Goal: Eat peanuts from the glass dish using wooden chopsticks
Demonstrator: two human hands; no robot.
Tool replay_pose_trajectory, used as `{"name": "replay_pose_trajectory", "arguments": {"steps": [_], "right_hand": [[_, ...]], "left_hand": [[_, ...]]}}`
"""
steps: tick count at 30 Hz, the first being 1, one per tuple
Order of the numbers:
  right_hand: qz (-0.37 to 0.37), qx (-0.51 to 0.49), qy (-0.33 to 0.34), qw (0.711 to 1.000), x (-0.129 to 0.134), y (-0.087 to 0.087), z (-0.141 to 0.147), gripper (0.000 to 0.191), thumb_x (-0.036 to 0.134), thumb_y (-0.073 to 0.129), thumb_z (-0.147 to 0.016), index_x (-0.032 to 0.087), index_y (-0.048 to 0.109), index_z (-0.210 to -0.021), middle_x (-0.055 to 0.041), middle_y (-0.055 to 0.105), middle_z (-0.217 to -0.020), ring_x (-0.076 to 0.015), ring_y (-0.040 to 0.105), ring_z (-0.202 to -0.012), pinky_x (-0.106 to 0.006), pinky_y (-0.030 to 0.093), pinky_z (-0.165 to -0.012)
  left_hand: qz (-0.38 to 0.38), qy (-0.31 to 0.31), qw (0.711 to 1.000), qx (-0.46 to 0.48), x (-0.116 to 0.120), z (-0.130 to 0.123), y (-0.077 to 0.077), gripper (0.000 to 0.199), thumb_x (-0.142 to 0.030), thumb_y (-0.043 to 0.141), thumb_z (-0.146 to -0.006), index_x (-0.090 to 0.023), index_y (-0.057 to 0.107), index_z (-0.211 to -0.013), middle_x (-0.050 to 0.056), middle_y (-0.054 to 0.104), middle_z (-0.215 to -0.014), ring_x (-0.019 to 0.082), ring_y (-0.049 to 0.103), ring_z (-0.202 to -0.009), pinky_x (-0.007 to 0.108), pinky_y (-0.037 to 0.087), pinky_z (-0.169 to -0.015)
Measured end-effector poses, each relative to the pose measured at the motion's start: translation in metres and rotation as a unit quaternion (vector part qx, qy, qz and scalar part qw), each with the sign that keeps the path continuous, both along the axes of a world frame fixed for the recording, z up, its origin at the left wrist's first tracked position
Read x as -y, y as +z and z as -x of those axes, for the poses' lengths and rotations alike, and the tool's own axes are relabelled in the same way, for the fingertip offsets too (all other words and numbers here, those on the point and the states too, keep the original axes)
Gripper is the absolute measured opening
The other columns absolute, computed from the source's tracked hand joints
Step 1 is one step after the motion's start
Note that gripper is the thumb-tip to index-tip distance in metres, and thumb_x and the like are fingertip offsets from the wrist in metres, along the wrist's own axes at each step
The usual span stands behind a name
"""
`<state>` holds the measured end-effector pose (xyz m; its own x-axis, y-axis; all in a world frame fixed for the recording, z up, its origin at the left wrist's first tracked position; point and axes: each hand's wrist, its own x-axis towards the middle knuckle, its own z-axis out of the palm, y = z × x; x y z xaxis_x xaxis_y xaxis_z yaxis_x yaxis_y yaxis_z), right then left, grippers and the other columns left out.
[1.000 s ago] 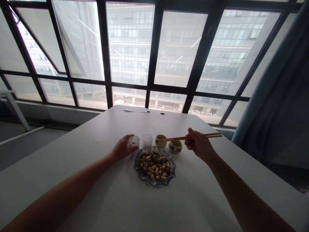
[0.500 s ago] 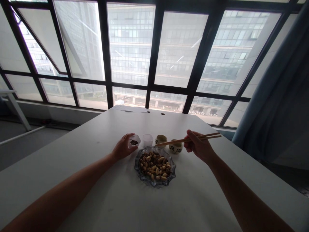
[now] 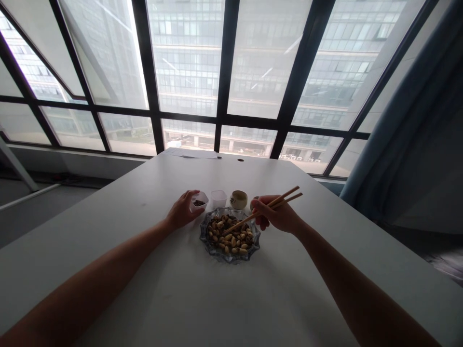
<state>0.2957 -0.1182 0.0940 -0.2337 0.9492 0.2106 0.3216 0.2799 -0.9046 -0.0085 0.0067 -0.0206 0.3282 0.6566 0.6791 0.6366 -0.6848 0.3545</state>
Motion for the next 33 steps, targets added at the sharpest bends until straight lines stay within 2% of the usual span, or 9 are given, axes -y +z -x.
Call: {"name": "replay_pose_trajectory", "arguments": {"steps": [5, 14, 20, 27, 30, 33], "right_hand": [[-0.004, 0.03, 0.027, 0.999, 0.01, 0.004, 0.014, 0.054, 0.067, 0.067, -0.078, 0.015, 0.061, -0.062, -0.0016, 0.064, -0.052, -0.0113, 0.06, -0.041, -0.019, 0.044, -0.037], [-0.026, 0.061, 0.057, 0.996, 0.014, 0.001, 0.02, 0.05, 0.062, 0.064, -0.083, 0.016, 0.061, -0.064, -0.002, 0.064, -0.054, -0.0122, 0.061, -0.043, -0.021, 0.047, -0.039], [-0.006, 0.027, 0.034, 0.999, 0.012, 0.002, 0.018, 0.051, 0.064, 0.065, -0.081, 0.016, 0.061, -0.064, -0.001, 0.065, -0.051, -0.0112, 0.06, -0.039, -0.019, 0.044, -0.035], [-0.006, -0.021, -0.04, 0.999, 0.0, 0.001, 0.002, 0.058, 0.073, 0.068, -0.071, 0.016, 0.062, -0.064, -0.0025, 0.064, -0.046, -0.0116, 0.057, -0.034, -0.018, 0.038, -0.031], [-0.001, -0.024, -0.042, 0.999, -0.002, -0.002, 0.0, 0.058, 0.072, 0.069, -0.071, 0.015, 0.062, -0.063, -0.0024, 0.064, -0.045, -0.0115, 0.057, -0.033, -0.018, 0.038, -0.031], [0.007, -0.019, -0.016, 1.0, -0.002, -0.004, 0.003, 0.056, 0.07, 0.069, -0.073, 0.015, 0.061, -0.062, -0.0018, 0.063, -0.045, -0.011, 0.057, -0.034, -0.018, 0.039, -0.032]], "left_hand": [[0.001, -0.001, 1.0, -0.001, 0.001, -0.001, 0.001, 0.055, -0.039, 0.07, -0.079, -0.021, 0.05, -0.126, 0.013, 0.063, -0.122, 0.028, 0.063, -0.111, 0.045, 0.055, -0.094], [-0.001, 0.003, 1.0, -0.005, 0.001, -0.002, 0.002, 0.055, -0.039, 0.07, -0.078, -0.021, 0.05, -0.126, 0.011, 0.063, -0.121, 0.027, 0.065, -0.107, 0.044, 0.054, -0.093], [0.001, 0.003, 1.0, -0.005, 0.002, -0.003, 0.002, 0.055, -0.038, 0.07, -0.078, -0.021, 0.05, -0.127, 0.012, 0.063, -0.122, 0.028, 0.063, -0.11, 0.045, 0.053, -0.096], [-0.03, -0.012, 0.999, -0.005, 0.002, -0.002, 0.002, 0.054, -0.034, 0.069, -0.079, -0.02, 0.049, -0.127, 0.013, 0.062, -0.123, 0.029, 0.062, -0.112, 0.046, 0.053, -0.097], [-0.036, -0.018, 0.999, -0.005, 0.002, -0.002, 0.002, 0.054, -0.035, 0.069, -0.079, -0.02, 0.049, -0.127, 0.013, 0.062, -0.122, 0.029, 0.062, -0.113, 0.046, 0.053, -0.097], [-0.033, -0.019, 0.999, -0.004, 0.002, -0.002, 0.002, 0.054, -0.034, 0.07, -0.079, -0.021, 0.049, -0.127, 0.012, 0.062, -0.123, 0.029, 0.062, -0.112, 0.045, 0.054, -0.096]]}}
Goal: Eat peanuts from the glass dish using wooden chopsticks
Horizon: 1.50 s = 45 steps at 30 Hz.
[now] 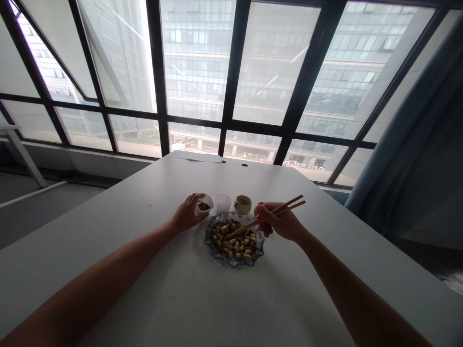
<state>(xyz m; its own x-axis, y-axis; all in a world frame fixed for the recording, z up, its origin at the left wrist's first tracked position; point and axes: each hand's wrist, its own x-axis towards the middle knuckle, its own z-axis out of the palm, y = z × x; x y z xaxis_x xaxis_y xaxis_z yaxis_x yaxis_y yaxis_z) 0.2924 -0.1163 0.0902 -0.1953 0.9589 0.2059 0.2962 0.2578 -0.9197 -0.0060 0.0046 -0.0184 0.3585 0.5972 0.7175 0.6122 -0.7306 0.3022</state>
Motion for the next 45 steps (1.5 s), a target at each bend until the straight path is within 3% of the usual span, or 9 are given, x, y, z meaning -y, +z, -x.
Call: {"name": "replay_pose_trajectory", "arguments": {"steps": [7, 12, 21, 25, 32, 38, 42, 45], "right_hand": [[0.005, 0.05, 0.041, 0.998, 0.008, 0.002, 0.011, 0.051, 0.064, 0.07, -0.076, 0.016, 0.062, -0.063, -0.0014, 0.064, -0.051, -0.0112, 0.06, -0.04, -0.019, 0.044, -0.036], [-0.036, 0.1, 0.081, 0.991, 0.015, 0.004, 0.017, 0.044, 0.057, 0.067, -0.083, 0.018, 0.064, -0.063, -0.0024, 0.066, -0.055, -0.0137, 0.063, -0.045, -0.022, 0.048, -0.04], [-0.061, 0.11, 0.114, 0.986, 0.023, 0.004, 0.024, 0.041, 0.053, 0.062, -0.088, 0.021, 0.06, -0.063, -0.0011, 0.064, -0.053, -0.0138, 0.061, -0.042, -0.022, 0.045, -0.038], [-0.029, 0.063, 0.082, 0.994, 0.017, 0.004, 0.018, 0.045, 0.06, 0.064, -0.084, 0.019, 0.06, -0.064, -0.0009, 0.065, -0.053, -0.0125, 0.06, -0.04, -0.021, 0.044, -0.036], [-0.027, -0.021, -0.038, 0.999, 0.0, 0.001, 0.0, 0.057, 0.072, 0.067, -0.073, 0.017, 0.062, -0.063, -0.002, 0.062, -0.044, -0.0125, 0.056, -0.032, -0.02, 0.037, -0.03], [-0.06, -0.066, -0.083, 0.993, -0.004, 0.006, -0.01, 0.055, 0.071, 0.07, -0.071, 0.017, 0.063, -0.062, -0.002, 0.062, -0.045, -0.0127, 0.055, -0.032, -0.022, 0.04, -0.03], [-0.086, -0.072, -0.103, 0.988, -0.005, 0.007, -0.014, 0.054, 0.07, 0.07, -0.073, 0.017, 0.064, -0.062, -0.0026, 0.062, -0.045, -0.013, 0.055, -0.032, -0.023, 0.041, -0.031], [-0.095, -0.076, -0.111, 0.986, -0.007, 0.006, -0.018, 0.054, 0.069, 0.07, -0.074, 0.017, 0.064, -0.063, -0.003, 0.062, -0.046, -0.0133, 0.055, -0.032, -0.023, 0.041, -0.031]], "left_hand": [[0.017, -0.006, 1.0, 0.001, 0.002, 0.0, 0.002, 0.053, -0.035, 0.069, -0.08, -0.021, 0.049, -0.128, 0.012, 0.061, -0.123, 0.027, 0.064, -0.109, 0.044, 0.056, -0.092], [0.017, 0.0, 1.0, 0.002, 0.002, 0.0, 0.001, 0.053, -0.035, 0.069, -0.079, -0.022, 0.05, -0.127, 0.012, 0.062, -0.123, 0.028, 0.062, -0.113, 0.045, 0.054, -0.096], [0.018, -0.001, 1.0, -0.005, 0.002, 0.0, 0.001, 0.052, -0.035, 0.068, -0.08, -0.022, 0.05, -0.127, 0.012, 0.062, -0.123, 0.028, 0.063, -0.11, 0.045, 0.054, -0.095], [0.012, -0.003, 1.0, -0.008, 0.002, 0.0, 0.002, 0.052, -0.033, 0.067, -0.08, -0.022, 0.049, -0.128, 0.012, 0.061, -0.123, 0.029, 0.061, -0.112, 0.046, 0.053, -0.096], [-0.035, -0.013, 0.999, -0.023, 0.003, 0.0, 0.004, 0.061, -0.015, 0.065, -0.073, -0.022, 0.047, -0.131, 0.013, 0.057, -0.125, 0.031, 0.054, -0.12, 0.05, 0.051, -0.1], [0.026, 0.018, 0.999, -0.026, -0.006, 0.004, 0.007, 0.068, -0.032, 0.069, -0.075, -0.021, 0.045, -0.137, 0.014, 0.06, -0.123, 0.031, 0.063, -0.109, 0.047, 0.055, -0.093], [0.052, 0.026, 0.994, -0.091, -0.016, 0.001, 0.023, 0.077, -0.056, 0.071, -0.073, -0.02, 0.048, -0.136, 0.017, 0.061, -0.127, 0.036, 0.062, -0.112, 0.05, 0.053, -0.092], [0.044, 0.029, 0.989, -0.138, -0.024, -0.013, 0.037, 0.075, -0.063, 0.066, -0.076, -0.021, 0.05, -0.136, 0.016, 0.064, -0.129, 0.038, 0.062, -0.114, 0.054, 0.049, -0.095]]}}
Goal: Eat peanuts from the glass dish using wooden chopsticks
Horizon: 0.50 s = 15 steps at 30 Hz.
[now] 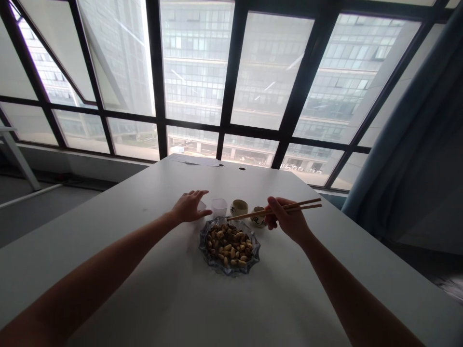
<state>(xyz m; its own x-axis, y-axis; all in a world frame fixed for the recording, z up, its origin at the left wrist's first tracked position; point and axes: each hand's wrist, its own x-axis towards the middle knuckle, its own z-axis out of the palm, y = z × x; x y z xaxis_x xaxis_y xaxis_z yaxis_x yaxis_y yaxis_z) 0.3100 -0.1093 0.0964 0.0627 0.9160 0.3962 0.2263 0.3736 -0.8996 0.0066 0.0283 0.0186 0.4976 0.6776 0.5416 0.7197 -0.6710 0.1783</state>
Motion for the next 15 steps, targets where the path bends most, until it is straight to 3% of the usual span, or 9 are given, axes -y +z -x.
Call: {"name": "replay_pose_trajectory", "arguments": {"steps": [7, 10, 15], "right_hand": [[-0.021, -0.027, -0.032, 0.999, -0.002, -0.002, -0.002, 0.054, 0.069, 0.071, -0.073, 0.016, 0.065, -0.063, -0.0028, 0.063, -0.044, -0.0123, 0.055, -0.032, -0.021, 0.04, -0.03], [-0.047, -0.047, -0.063, 0.996, -0.003, -0.004, 0.001, 0.055, 0.07, 0.071, -0.072, 0.016, 0.064, -0.063, -0.0023, 0.063, -0.044, -0.0119, 0.054, -0.031, -0.021, 0.041, -0.03], [-0.08, -0.058, -0.096, 0.99, -0.005, -0.012, 0.006, 0.053, 0.068, 0.07, -0.075, 0.016, 0.063, -0.063, -0.0021, 0.063, -0.045, -0.0105, 0.054, -0.032, -0.02, 0.041, -0.031]], "left_hand": [[0.074, -0.035, 0.994, -0.071, -0.012, -0.037, 0.019, 0.07, -0.052, 0.069, -0.076, -0.021, 0.049, -0.136, 0.013, 0.072, -0.113, 0.034, 0.067, -0.106, 0.049, 0.047, -0.097], [0.097, -0.041, 0.991, -0.082, -0.009, -0.042, 0.025, 0.075, -0.046, 0.069, -0.076, -0.02, 0.042, -0.141, 0.013, 0.069, -0.12, 0.03, 0.065, -0.112, 0.045, 0.044, -0.1], [0.112, -0.044, 0.988, -0.099, -0.005, -0.051, 0.032, 0.076, -0.051, 0.069, -0.076, -0.019, 0.043, -0.139, 0.014, 0.066, -0.124, 0.033, 0.06, -0.117, 0.05, 0.038, -0.105]]}}
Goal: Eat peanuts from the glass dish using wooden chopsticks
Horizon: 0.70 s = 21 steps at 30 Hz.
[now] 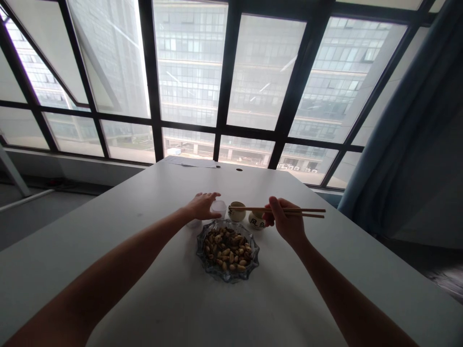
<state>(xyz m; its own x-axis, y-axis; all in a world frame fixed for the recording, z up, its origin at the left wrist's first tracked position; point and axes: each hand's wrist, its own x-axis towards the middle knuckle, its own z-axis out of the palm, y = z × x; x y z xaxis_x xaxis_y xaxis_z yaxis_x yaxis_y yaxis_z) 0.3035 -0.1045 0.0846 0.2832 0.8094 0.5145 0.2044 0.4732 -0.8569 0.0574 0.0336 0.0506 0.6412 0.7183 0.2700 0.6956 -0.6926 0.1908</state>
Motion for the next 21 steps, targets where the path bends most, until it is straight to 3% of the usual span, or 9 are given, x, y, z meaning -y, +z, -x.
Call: {"name": "replay_pose_trajectory", "arguments": {"steps": [4, 9, 14, 19, 21], "right_hand": [[-0.02, 0.012, -0.018, 1.0, 0.001, -0.003, 0.003, 0.053, 0.068, 0.067, -0.078, 0.016, 0.063, -0.063, -0.003, 0.064, -0.046, -0.0113, 0.055, -0.033, -0.02, 0.041, -0.032], [-0.056, 0.071, -0.039, 0.995, 0.004, -0.008, 0.004, 0.048, 0.061, 0.063, -0.086, 0.017, 0.063, -0.067, -0.0034, 0.067, -0.05, -0.0127, 0.059, -0.037, -0.021, 0.046, -0.036], [-0.107, 0.174, -0.032, 0.978, 0.004, -0.018, 0.005, 0.04, 0.048, 0.059, -0.094, 0.018, 0.063, -0.067, -0.0017, 0.066, -0.051, -0.0131, 0.06, -0.041, -0.023, 0.05, -0.045], [-0.159, 0.31, 0.053, 0.936, 0.001, -0.026, 0.009, 0.028, 0.042, 0.062, -0.093, 0.019, 0.068, -0.077, -0.0036, 0.068, -0.068, -0.0141, 0.061, -0.056, -0.026, 0.049, -0.055], [-0.161, 0.324, 0.049, 0.931, 0.001, -0.025, 0.012, 0.029, 0.042, 0.06, -0.094, 0.019, 0.067, -0.078, -0.004, 0.067, -0.07, -0.0143, 0.06, -0.058, -0.026, 0.048, -0.057]], "left_hand": [[-0.036, -0.044, 0.997, 0.042, -0.004, -0.006, -0.003, 0.07, -0.036, 0.074, -0.072, -0.018, 0.046, -0.134, 0.013, 0.065, -0.119, 0.03, 0.063, -0.109, 0.047, 0.044, -0.1], [-0.146, -0.132, 0.978, 0.065, -0.004, -0.004, -0.009, 0.07, -0.02, 0.071, -0.072, -0.02, 0.044, -0.136, 0.013, 0.056, -0.128, 0.031, 0.054, -0.118, 0.048, 0.044, -0.103], [-0.154, -0.138, 0.973, 0.101, 0.002, -0.002, -0.008, 0.068, -0.022, 0.072, -0.075, -0.018, 0.044, -0.136, 0.014, 0.056, -0.125, 0.031, 0.055, -0.115, 0.048, 0.046, -0.101], [-0.133, -0.131, 0.969, 0.16, 0.002, -0.004, -0.008, 0.071, -0.026, 0.074, -0.073, -0.019, 0.044, -0.136, 0.013, 0.057, -0.123, 0.029, 0.059, -0.11, 0.046, 0.05, -0.096], [-0.129, -0.123, 0.97, 0.166, 0.001, -0.005, -0.009, 0.069, -0.029, 0.074, -0.073, -0.019, 0.045, -0.134, 0.014, 0.059, -0.121, 0.029, 0.061, -0.106, 0.045, 0.052, -0.091]]}}
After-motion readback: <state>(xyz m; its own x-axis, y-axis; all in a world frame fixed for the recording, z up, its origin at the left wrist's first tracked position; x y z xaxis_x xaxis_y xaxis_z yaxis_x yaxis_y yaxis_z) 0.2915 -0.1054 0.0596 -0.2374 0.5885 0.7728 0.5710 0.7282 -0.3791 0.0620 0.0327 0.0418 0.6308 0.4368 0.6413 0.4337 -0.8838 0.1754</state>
